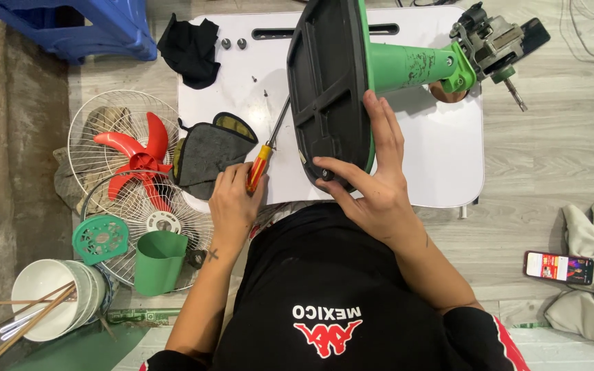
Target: The person uses a screwdriver to tighten screws on the back of a green fan base. They then flip the base over and continue to tighten additional screws on the underside of the fan base.
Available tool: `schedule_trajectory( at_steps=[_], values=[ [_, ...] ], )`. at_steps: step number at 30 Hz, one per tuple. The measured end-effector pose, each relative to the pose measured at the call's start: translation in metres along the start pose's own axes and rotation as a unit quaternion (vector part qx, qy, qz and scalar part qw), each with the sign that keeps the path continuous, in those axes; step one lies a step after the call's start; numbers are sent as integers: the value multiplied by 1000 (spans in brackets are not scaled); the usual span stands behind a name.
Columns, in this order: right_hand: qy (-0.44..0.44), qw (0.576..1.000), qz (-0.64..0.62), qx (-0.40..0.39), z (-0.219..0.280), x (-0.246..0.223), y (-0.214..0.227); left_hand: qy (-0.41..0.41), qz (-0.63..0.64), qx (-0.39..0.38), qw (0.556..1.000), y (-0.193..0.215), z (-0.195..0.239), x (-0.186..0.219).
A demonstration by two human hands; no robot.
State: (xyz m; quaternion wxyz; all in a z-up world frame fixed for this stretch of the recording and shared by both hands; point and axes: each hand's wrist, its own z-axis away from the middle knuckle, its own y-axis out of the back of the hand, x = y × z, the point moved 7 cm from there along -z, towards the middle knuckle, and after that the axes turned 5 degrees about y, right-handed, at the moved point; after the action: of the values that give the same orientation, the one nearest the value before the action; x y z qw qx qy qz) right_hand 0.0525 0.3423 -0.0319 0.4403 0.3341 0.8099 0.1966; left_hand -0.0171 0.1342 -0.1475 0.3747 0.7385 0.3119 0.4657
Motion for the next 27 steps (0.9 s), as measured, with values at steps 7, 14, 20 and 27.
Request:
schedule_trajectory(
  at_steps=[7, 14, 20, 27],
  values=[
    [4, 1000, 19, 5, 1, 3, -3, -4, 204, -58, 977, 30, -27, 49],
    [3, 999, 44, 8, 5, 9, -7, -67, 387, -92, 915, 59, -49, 114],
    [3, 999, 36, 11, 4, 8, -5, -25, 426, -137, 894, 61, -56, 113],
    [15, 999, 41, 9, 5, 11, -7, 49, 440, -137, 886, 40, -102, 37]
  ],
)
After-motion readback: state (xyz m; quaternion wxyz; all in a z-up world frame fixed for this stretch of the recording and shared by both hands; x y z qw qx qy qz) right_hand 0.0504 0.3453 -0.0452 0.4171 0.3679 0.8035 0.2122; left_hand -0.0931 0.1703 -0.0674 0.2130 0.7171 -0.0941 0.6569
